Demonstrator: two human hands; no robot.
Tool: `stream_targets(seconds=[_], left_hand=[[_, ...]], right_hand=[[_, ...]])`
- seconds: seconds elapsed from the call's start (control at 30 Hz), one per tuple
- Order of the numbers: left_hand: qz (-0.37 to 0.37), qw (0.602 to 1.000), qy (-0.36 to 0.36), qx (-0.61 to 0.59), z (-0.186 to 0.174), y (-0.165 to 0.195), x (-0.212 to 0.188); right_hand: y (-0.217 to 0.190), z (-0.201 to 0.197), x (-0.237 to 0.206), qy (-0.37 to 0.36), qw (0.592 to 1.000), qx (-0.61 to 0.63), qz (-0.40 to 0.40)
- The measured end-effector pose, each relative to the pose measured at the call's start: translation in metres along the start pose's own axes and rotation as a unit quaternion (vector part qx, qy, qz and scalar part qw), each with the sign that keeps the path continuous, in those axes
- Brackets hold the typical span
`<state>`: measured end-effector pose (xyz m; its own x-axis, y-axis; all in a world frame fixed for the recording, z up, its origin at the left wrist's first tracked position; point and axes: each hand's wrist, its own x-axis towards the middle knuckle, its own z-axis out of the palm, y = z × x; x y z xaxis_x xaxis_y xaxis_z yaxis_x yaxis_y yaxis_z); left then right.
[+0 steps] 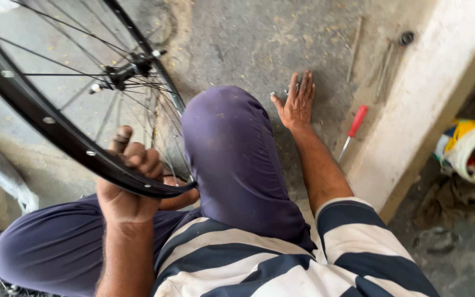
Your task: The person sits on the floor of a bicycle repair shop with a bicycle wheel across their lap. They use a screwdriver at the hub, then work around the rim and spokes by hand, turning the wheel and fitting components onto the spokes and rim.
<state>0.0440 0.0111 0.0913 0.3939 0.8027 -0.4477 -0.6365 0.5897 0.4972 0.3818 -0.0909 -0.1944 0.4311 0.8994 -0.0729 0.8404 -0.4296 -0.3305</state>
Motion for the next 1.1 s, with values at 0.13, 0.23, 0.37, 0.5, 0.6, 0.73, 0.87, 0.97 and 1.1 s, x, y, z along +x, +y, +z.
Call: stream_targets(seconds=[0.13, 0.23, 0.37, 0.5, 0.6, 0.73, 0.87, 0.97, 1.1], left_hand=[[0.003, 1.0, 0.015, -0.025, 0.007, -0.007, 0.001], [0.017, 0.998, 0.049, -0.023, 0.016, -0.014, 0.003], [0.015, 0.999, 0.027, 0.025, 0.03, -0.018, 0.003], [-0.003, 0.999, 0.036, 0.002, 0.037, -0.021, 0.006], [-0.001, 1.0, 0.027, 0.002, 0.037, -0.025, 0.006], [0.009, 1.0, 0.015, -0.023, 0.033, -0.029, 0.01], [0.013, 0.998, 0.001, -0.057, 0.03, -0.03, 0.011], [0.003, 0.998, 0.0, -0.062, 0.029, -0.029, 0.009], [-0.001, 0.998, -0.003, -0.062, 0.03, -0.027, 0.007]], right_hand=[[-0.014, -0.01, 0.009, -0.044, 0.988, -0.004, -0.145], [-0.014, -0.027, -0.001, -0.065, 0.973, 0.093, -0.202], [-0.005, -0.045, -0.027, -0.05, 0.954, 0.17, -0.241], [0.001, -0.055, -0.05, -0.033, 0.952, 0.05, -0.301], [-0.007, -0.062, -0.063, -0.092, 0.977, 0.079, -0.177], [-0.043, -0.068, -0.053, -0.165, 0.954, 0.245, -0.047], [-0.092, -0.063, -0.028, -0.236, 0.771, 0.585, 0.082], [-0.106, -0.067, -0.028, -0.225, 0.675, 0.69, 0.136], [-0.071, -0.092, -0.063, -0.163, 0.621, 0.741, 0.197]])
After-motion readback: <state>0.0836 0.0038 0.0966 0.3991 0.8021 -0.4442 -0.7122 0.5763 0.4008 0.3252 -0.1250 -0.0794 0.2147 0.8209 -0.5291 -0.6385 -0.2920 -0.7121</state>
